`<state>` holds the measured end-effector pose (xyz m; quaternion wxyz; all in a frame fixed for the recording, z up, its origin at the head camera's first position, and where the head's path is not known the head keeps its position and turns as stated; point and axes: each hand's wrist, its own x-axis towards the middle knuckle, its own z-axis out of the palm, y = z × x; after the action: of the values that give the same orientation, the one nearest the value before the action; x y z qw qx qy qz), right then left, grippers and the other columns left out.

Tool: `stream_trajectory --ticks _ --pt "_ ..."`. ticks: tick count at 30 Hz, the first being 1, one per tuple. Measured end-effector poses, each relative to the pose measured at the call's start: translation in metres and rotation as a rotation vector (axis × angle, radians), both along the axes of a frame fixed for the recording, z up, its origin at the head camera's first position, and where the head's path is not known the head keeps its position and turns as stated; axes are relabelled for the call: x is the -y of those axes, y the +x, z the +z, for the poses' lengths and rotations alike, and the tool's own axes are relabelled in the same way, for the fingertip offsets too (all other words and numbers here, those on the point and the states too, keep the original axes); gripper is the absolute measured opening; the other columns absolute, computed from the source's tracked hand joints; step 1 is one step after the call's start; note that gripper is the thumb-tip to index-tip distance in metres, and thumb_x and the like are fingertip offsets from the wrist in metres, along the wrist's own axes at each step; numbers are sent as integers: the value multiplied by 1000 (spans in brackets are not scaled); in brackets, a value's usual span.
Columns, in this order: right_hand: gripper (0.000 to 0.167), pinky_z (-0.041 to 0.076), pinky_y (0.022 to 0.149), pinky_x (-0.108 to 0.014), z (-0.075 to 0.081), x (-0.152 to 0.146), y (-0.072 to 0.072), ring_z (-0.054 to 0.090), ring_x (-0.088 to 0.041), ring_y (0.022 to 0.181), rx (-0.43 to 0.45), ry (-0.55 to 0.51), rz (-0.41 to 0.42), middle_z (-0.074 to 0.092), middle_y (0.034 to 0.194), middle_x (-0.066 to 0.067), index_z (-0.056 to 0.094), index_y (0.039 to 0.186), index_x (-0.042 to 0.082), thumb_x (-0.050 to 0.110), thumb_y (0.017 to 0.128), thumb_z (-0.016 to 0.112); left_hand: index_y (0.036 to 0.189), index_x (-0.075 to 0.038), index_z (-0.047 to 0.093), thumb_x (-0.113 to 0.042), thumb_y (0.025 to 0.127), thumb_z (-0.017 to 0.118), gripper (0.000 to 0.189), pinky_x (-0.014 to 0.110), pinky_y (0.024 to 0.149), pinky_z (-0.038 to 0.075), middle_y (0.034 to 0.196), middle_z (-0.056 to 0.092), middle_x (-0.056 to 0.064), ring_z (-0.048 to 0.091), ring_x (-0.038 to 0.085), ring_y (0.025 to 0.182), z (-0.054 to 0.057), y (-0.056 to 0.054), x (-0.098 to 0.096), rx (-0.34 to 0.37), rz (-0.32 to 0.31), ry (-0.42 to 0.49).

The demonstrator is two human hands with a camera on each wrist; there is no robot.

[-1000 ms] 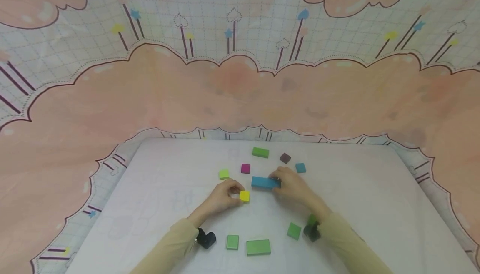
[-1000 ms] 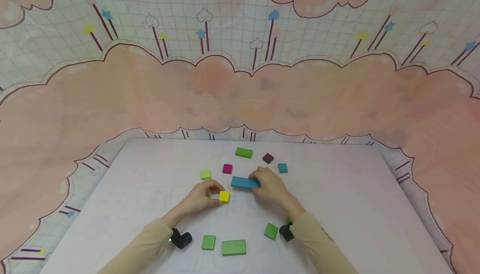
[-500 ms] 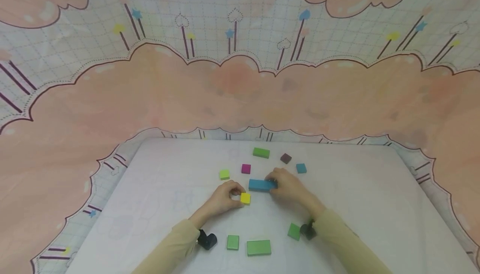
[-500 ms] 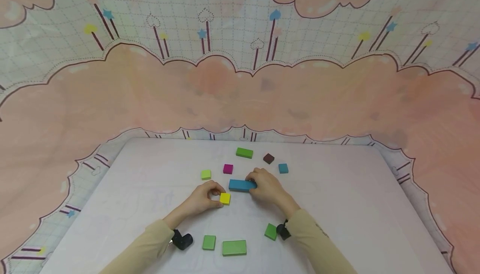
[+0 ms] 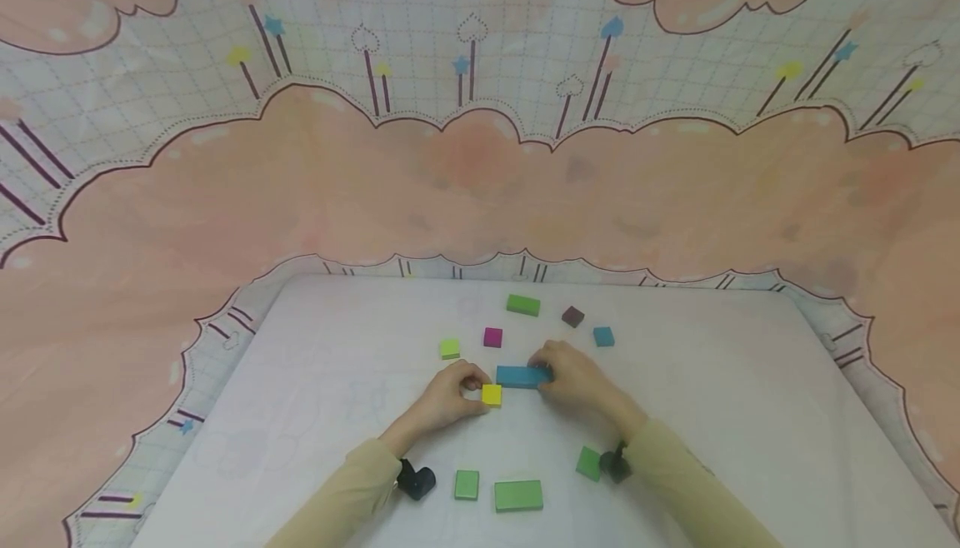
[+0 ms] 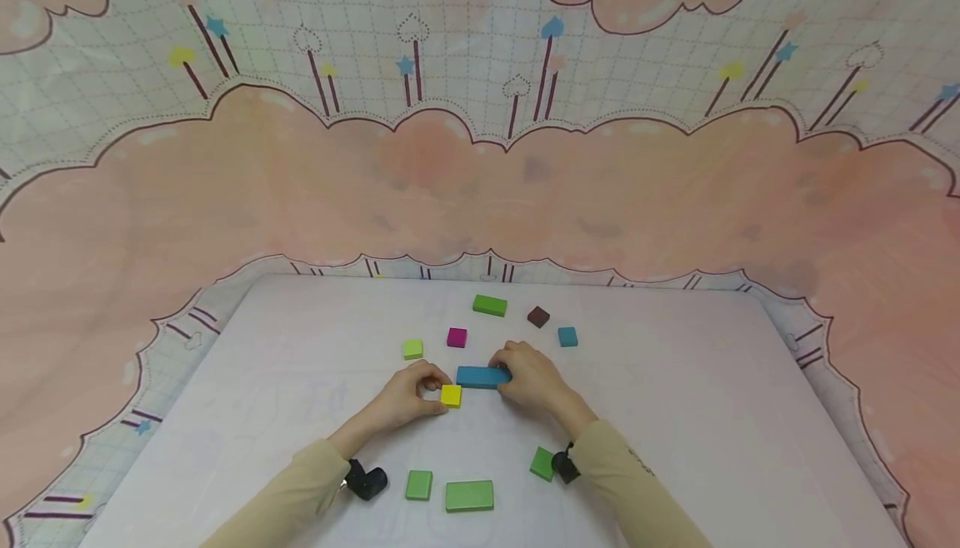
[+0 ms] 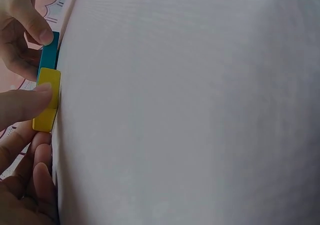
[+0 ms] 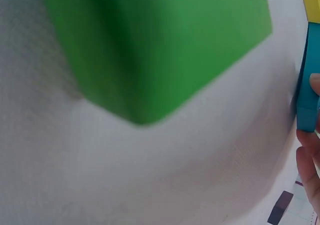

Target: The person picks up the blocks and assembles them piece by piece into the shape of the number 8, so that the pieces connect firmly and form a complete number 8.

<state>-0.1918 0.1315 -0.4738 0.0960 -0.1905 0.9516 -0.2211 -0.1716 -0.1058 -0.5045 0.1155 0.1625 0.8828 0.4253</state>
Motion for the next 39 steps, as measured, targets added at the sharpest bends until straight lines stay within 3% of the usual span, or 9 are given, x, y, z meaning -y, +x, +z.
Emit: stream_trajectory --ticks 15,26,33,39 --pt "33 49 92 -38 -2 0 1 59 -17 98 -20 6 17 63 98 1 67 111 13 8 79 72 104 -9 66 -11 77 78 30 21 79 44 93 56 1 50 14 89 4 -2 -1 22 4 -12" --pt "35 49 94 -39 -4 -2 2 57 -17 98 -19 17 13 63 100 1 66 114 14 8 80 71 104 -9 67 -11 76 79 30 20 77 44 91 55 1 49 14 87 0 -2 -1 13 13 -9" --pt "40 49 95 -38 -5 -9 6 58 -17 104 -21 -15 -20 63 105 4 65 117 17 7 79 70 103 -8 67 -10 76 78 29 20 76 43 91 55 1 49 13 87 -2 -1 -1 4 11 2" --pt "37 47 99 -41 6 -14 12 57 -18 112 9 -42 -71 64 112 4 64 119 18 9 83 65 103 -8 67 -10 76 78 29 20 76 43 91 55 1 49 13 87 -2 0 -1 8 17 4"
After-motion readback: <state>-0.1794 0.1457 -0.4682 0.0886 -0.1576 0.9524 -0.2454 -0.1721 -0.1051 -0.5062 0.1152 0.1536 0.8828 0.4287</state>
